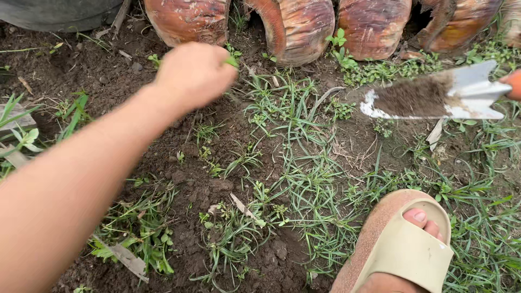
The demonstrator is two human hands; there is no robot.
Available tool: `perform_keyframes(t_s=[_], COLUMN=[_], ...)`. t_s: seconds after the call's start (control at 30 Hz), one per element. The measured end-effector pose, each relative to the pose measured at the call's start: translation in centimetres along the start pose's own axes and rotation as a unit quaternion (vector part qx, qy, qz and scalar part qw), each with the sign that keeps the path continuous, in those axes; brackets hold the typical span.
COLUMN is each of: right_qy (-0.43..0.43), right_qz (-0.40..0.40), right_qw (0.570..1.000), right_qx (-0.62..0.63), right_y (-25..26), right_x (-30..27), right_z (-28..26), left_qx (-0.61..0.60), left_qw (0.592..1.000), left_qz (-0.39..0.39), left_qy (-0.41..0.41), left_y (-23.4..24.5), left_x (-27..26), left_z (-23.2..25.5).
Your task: The person uses a small hand trowel to loosen soil and remove weeds from a garden bed. They pull the weeds by hand and place them into a nearby bucket. The person works around several large, brown, round objects arranged in a line on the ground.
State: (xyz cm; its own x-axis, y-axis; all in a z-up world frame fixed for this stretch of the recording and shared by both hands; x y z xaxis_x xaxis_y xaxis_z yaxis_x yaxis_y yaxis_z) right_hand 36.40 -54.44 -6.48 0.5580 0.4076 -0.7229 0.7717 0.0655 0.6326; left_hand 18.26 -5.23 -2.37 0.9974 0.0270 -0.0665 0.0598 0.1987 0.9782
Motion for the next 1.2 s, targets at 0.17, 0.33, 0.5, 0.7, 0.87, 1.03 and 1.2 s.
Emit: perform_keyframes(t_s=[0.17,0.33,0.5,0.7,0.87,1.03,1.2], right_qy=[-0.024,-0.062,0.021,-0.041,-0.023,0.260,0.405], right_qz=[-0.016,-0.021,-0.039,-0.024,0.050,0.132,-0.004], right_qw=[0.994,0.984,0.999,0.980,0.919,0.938,0.902], right_qx=[-0.103,-0.166,-0.010,-0.192,-0.390,-0.185,0.152], right_y=[-4.7,-5.2,-5.0,-6.1,-3.4,0.3,2.5], right_x=[-0.5,-1.8,-0.4,-4.1,-7.4,-2.6,0.3], right_z=[-6.6,-7.2,-7.9,-14.6,-15.5,-2.3,8.1], left_qx=[-0.027,-0.055,-0.056,-0.076,-0.222,-0.209,-0.258], left_qw=[0.997,0.990,0.992,0.985,0.975,0.969,0.951], left_qz=[-0.022,0.012,0.022,0.054,-0.002,0.127,0.112], left_qy=[-0.069,-0.130,-0.110,-0.142,-0.003,0.038,0.128], left_y=[-3.9,-6.9,-7.7,-8.1,-7.3,-1.6,-2.8], left_x=[-3.1,-3.0,-2.4,-1.9,0.7,-0.6,-1.7], left_z=[11.6,12.9,13.0,13.6,11.0,3.6,-0.4])
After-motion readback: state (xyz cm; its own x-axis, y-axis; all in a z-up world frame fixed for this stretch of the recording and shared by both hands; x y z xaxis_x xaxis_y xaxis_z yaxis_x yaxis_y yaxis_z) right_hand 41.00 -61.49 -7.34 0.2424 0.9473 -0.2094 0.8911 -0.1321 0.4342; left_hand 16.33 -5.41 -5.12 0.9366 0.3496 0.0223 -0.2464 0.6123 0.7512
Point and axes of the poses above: each hand's wrist, its own x-axis towards the middle knuckle, its own y-axis out of the back of the hand, z = x × y, the point moved 8 cm from there along x, towards the middle knuckle, and after that the axes turned 3 degrees about x, right-handed, at the moved point
